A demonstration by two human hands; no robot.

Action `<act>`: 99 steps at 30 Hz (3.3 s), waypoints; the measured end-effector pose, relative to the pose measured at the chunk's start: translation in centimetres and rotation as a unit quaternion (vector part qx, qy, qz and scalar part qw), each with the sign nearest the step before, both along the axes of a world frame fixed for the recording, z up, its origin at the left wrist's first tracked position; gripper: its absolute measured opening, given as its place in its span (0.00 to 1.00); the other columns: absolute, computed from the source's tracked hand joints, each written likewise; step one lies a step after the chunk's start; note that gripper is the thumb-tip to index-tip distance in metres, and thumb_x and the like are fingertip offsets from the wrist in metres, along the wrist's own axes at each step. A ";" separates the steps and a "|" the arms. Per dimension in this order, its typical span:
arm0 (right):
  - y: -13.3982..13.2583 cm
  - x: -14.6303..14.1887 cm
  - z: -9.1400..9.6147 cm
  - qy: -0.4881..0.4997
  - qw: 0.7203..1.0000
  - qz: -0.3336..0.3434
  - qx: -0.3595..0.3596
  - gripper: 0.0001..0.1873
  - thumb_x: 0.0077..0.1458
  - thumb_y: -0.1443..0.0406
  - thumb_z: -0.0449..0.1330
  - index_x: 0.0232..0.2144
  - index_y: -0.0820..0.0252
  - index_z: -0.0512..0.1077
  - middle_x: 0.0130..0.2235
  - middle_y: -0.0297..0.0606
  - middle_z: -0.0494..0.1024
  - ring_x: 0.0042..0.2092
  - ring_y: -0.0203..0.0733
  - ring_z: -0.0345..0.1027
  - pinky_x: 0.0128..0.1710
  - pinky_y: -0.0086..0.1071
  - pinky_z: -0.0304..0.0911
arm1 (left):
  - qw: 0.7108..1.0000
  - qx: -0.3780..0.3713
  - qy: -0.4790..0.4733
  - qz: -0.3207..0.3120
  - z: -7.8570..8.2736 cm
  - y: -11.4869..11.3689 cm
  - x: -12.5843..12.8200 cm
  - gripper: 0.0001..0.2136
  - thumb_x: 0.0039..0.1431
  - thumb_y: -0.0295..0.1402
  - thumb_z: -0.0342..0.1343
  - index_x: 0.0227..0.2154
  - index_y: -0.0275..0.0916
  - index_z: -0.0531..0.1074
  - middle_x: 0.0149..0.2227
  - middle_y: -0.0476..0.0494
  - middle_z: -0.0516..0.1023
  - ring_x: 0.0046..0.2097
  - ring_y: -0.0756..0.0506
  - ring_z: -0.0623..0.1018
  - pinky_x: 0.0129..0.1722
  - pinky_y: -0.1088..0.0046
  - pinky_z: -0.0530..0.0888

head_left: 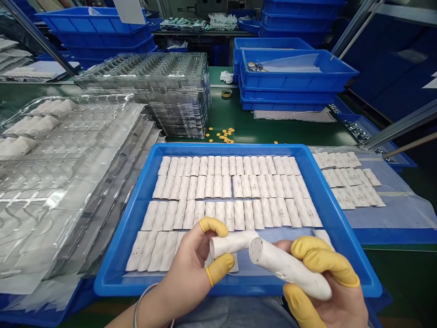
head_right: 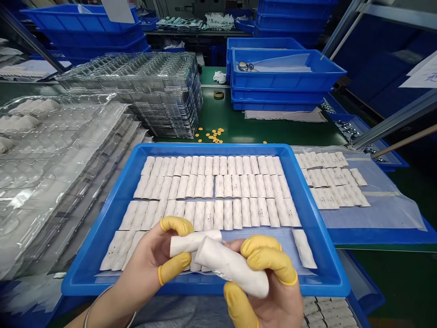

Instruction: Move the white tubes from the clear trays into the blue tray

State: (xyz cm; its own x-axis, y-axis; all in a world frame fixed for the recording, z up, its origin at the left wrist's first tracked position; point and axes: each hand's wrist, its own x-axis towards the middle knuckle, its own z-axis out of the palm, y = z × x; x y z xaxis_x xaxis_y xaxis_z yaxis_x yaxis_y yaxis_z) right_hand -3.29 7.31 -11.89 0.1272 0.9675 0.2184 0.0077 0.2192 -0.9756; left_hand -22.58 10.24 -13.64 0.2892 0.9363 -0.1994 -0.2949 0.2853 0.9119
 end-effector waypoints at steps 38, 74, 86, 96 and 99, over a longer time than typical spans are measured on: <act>0.9 0.3 0.0 0.229 0.903 0.254 -0.261 0.25 0.62 0.56 0.64 0.58 0.33 0.62 0.48 0.35 0.76 0.47 0.46 0.72 0.44 0.35 0.68 | 0.968 -0.080 -0.200 -0.130 1.5 -0.6 -0.6 0.28 0.56 0.33 0.62 0.58 0.55 0.61 0.51 0.39 0.71 0.43 0.41 0.79 0.35 0.67 0.76; 0.7 0.6 0.3 0.252 0.894 0.229 -0.290 0.27 0.57 0.56 0.69 0.56 0.35 0.65 0.53 0.35 0.73 0.56 0.51 0.65 0.50 0.38 0.67 | 0.985 -0.067 -0.135 -0.088 1.2 -1.1 -0.8 0.26 0.58 0.36 0.60 0.58 0.53 0.62 0.49 0.41 0.73 0.51 0.40 0.73 0.50 0.60 0.71; 1.3 0.5 0.0 0.276 0.891 0.256 -0.253 0.26 0.60 0.59 0.67 0.57 0.36 0.64 0.51 0.36 0.75 0.55 0.50 0.65 0.36 0.31 0.69 | 0.983 -0.071 -0.153 -0.077 0.6 -1.3 -0.8 0.24 0.60 0.30 0.58 0.58 0.53 0.62 0.51 0.41 0.73 0.51 0.41 0.73 0.48 0.62 0.73; 1.0 0.4 -0.2 0.265 0.894 0.250 -0.262 0.30 0.55 0.57 0.71 0.57 0.38 0.65 0.54 0.37 0.70 0.39 0.43 0.74 0.32 0.32 0.69 | 0.976 -0.096 -0.167 -0.103 0.6 -1.1 -0.3 0.31 0.52 0.31 0.65 0.57 0.57 0.60 0.46 0.45 0.71 0.33 0.52 0.76 0.34 0.73 0.73; 1.0 0.3 -0.5 0.268 0.888 0.255 -0.271 0.32 0.53 0.59 0.73 0.56 0.36 0.65 0.52 0.37 0.70 0.30 0.38 0.74 0.30 0.32 0.68 | 0.976 -0.098 -0.169 -0.094 0.3 -1.2 -0.1 0.32 0.50 0.30 0.67 0.56 0.55 0.61 0.43 0.46 0.72 0.32 0.52 0.76 0.35 0.71 0.74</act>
State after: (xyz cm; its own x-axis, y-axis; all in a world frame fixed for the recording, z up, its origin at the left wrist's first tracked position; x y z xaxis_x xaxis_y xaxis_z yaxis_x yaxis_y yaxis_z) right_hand -2.98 8.27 -12.38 -0.4138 0.8733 -0.2572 -0.4552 -0.4431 -0.7723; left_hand -22.67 9.01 -13.33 0.5320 0.8138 -0.2337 -0.4948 0.5228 0.6942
